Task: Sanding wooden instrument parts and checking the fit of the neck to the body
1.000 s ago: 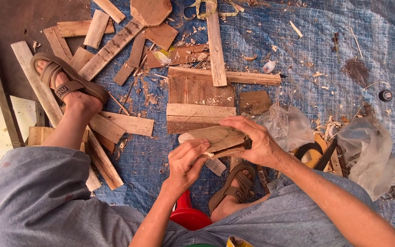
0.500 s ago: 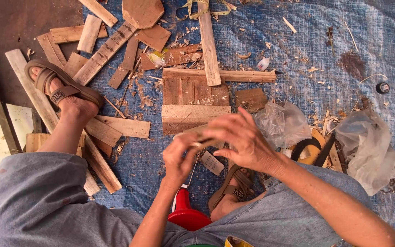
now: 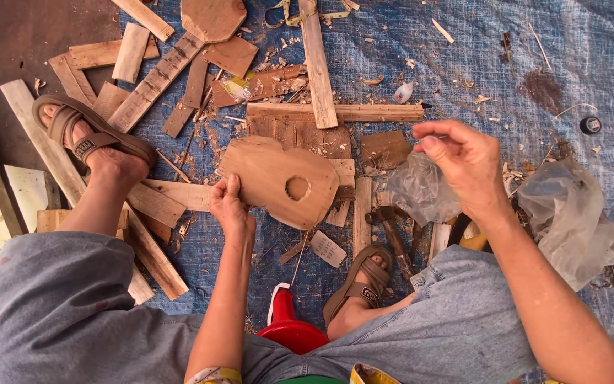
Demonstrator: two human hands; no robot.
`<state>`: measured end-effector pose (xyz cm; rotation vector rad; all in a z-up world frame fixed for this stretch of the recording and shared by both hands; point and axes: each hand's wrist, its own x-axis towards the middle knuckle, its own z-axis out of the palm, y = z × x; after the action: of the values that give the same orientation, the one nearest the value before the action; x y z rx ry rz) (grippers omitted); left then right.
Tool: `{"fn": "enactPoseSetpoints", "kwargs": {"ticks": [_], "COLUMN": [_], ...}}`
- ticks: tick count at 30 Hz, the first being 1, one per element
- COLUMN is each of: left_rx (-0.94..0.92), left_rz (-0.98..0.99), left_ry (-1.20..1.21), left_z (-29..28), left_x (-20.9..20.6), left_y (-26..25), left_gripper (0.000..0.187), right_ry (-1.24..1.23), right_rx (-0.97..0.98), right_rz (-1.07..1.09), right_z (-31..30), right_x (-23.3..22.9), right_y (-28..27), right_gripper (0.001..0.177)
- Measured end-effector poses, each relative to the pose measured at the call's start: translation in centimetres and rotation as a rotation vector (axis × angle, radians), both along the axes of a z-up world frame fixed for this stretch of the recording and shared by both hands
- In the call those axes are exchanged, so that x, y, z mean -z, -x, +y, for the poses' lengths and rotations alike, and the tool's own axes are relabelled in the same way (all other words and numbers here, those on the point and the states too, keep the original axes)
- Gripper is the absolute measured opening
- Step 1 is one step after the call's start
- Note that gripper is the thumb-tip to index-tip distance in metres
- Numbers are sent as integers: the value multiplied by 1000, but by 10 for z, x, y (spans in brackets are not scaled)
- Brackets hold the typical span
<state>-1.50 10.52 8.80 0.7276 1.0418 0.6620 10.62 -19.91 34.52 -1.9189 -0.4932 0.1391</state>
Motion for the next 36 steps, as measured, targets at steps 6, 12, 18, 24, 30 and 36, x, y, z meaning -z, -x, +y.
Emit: {"fn": "enactPoseSetpoints", "kwargs": {"ticks": [6, 12, 18, 24, 30, 36], "left_rx": [-75, -135, -154, -112, 51, 155], "left_rz": [24, 15, 58, 60, 158, 67], "left_ry": [106, 134, 76, 114, 81, 114], "left_z": [21, 37, 43, 44, 55, 51], "left_x": [65, 106, 136, 126, 155, 146], "left_y": [-12, -25, -41, -41, -29, -21], "left_gripper": [27, 29, 33, 37, 45, 56], "right_ry": [-7, 4, 15, 29, 76, 110], "right_rx": [18, 29, 30, 35, 13, -15], "right_rz": [-10, 0, 0, 2, -5, -21], "right_z": [-6, -7, -8, -10, -14, -15], "right_x": [-6, -2, -1, -1, 6, 4], "right_y": [6, 4, 5, 6, 4, 7], "right_gripper": [18, 17, 18, 17, 18, 18]}}
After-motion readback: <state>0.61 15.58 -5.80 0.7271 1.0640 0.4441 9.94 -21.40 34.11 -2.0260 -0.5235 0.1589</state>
